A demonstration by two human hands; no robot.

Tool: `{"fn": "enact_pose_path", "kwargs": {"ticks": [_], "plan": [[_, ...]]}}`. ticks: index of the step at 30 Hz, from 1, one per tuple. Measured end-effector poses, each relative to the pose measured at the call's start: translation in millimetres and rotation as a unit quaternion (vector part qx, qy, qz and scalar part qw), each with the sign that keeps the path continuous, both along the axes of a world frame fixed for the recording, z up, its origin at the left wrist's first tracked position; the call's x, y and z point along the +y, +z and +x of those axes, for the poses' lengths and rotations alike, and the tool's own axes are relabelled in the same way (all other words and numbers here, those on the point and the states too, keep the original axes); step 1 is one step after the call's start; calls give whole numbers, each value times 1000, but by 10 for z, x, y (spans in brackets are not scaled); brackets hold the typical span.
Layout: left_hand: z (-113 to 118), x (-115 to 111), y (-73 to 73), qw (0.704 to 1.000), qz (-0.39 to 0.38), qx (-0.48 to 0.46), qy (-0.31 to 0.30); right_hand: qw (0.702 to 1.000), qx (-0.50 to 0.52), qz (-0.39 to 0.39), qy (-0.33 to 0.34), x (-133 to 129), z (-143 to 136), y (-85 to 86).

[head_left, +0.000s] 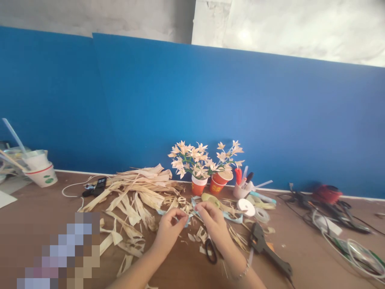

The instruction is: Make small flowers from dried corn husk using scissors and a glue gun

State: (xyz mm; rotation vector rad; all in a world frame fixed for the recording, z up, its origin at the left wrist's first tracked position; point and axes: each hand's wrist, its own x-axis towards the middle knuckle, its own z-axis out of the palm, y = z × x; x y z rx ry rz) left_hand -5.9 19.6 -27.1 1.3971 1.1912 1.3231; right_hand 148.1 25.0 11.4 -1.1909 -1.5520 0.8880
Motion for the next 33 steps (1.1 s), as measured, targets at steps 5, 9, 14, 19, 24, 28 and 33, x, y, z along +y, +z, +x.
{"fn": "enact_pose_path", "kwargs": {"ticks": [5,9,14,19,24,28,33], "plan": [[-2,5,-11,1000,7,8,1,998,10,-51,36,44,9,-65],[7,-2,27,1000,-24,-13,3,998,-40,-22,-31,71,57,-67],[12,-5,17,998,-48,-31,-24,995,67,-70,19,56,29,-40],[20,4,-46,999,-14,10,-34,989,113,-92,30,20,-20,-39],[27,-25,-16,998,-28,-25,-43,987,119,-104,23,15,-13,1],[27,-54,34,991,-56,-108,-60,982,146,-121,24,6,-25,24],[42,-60,26,993,-46,-103,-45,971,184,-149,29,-28,-55,12]]}}
